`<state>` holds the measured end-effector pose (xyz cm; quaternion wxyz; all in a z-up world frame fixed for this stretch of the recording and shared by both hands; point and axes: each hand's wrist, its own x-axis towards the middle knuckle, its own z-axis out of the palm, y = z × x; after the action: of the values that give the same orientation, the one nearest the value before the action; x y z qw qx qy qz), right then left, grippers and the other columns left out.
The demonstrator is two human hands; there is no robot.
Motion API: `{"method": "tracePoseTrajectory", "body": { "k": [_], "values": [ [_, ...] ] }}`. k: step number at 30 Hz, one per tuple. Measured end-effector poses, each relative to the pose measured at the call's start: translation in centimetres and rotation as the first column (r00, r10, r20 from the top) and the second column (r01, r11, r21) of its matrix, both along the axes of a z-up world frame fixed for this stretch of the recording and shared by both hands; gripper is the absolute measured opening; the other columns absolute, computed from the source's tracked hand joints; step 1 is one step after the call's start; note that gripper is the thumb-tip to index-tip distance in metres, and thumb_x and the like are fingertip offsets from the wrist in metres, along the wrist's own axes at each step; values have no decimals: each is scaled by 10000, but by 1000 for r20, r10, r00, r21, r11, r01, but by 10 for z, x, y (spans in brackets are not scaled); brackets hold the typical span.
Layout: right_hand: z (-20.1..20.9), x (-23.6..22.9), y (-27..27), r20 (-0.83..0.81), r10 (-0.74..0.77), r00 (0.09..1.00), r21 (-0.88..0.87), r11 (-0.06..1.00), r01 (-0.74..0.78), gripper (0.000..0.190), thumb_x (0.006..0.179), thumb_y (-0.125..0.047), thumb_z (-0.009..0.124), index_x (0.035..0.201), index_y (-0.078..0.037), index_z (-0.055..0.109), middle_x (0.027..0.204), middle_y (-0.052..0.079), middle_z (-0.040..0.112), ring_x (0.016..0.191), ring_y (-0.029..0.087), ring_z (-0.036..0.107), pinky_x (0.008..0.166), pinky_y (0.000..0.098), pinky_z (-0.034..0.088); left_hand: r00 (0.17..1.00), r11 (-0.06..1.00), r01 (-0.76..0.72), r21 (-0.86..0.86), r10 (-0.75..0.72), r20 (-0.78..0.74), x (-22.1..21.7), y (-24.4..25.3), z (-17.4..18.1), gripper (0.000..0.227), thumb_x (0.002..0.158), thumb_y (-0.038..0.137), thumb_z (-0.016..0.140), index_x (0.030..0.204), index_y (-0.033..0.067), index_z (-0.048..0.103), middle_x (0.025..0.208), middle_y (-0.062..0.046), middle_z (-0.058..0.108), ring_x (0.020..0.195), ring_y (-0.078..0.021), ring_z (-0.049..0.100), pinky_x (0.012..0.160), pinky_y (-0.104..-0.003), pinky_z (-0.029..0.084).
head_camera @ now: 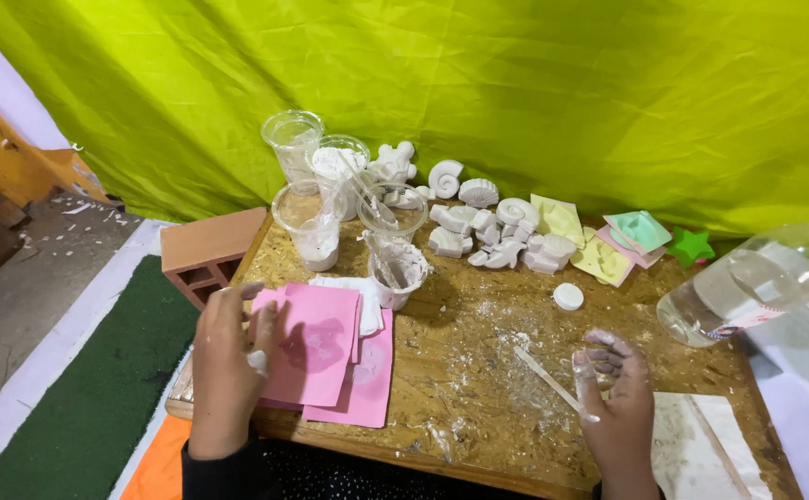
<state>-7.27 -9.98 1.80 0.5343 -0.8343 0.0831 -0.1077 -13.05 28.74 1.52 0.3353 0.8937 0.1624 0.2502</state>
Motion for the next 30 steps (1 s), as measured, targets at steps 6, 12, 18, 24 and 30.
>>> {"method": "tracePoseTrajectory", "body": {
  "k": [6,12,18,24,30],
  "values": [
    [3,4,11,61,141,988,-40,990,-138,349,931,-125,638,1273,-68,599,1111,88,667,1046,213,622,958,354,528,990,989,138,-51,-139,-34,31,-62,24,595,880,405,699,1362,104,523,1289,-125,618,1172,-283,570,965,-445,509],
    [-6,6,13,210,174,962,-16,984,-175,362,919,-118,650,1272,-54,601,1167,93,681,1081,204,635,989,342,512,990,990,127,-65,-131,-55,79,-99,-13,883,784,494,837,1434,59,427,1237,-181,582,1105,-409,533,906,-495,444],
    [-20,4,0,121,140,983,10,990,-142,352,909,-72,624,1260,-61,612,1110,85,684,1042,204,636,972,348,520,950,931,294,-218,-258,178,79,-111,-6,690,767,81,804,1371,68,472,1241,-172,598,1087,-343,599,793,-418,535],
    [-25,-2,-2,348,237,907,22,965,-261,388,930,-165,644,1291,-32,599,1189,110,694,1098,217,671,1011,349,547,790,761,608,-227,-608,78,67,-146,23,772,728,-45,820,1395,117,468,1399,-184,548,1271,-338,546,973,-461,556],
    [-11,2,-18,500,340,797,-130,939,-318,466,917,-115,657,1359,-10,553,1297,147,615,1227,271,618,1098,400,516,569,571,819,-53,-821,-54,85,-177,35,559,760,117,909,1115,119,477,1082,-90,609,922,-221,545,737,-322,432]
  ]
}}
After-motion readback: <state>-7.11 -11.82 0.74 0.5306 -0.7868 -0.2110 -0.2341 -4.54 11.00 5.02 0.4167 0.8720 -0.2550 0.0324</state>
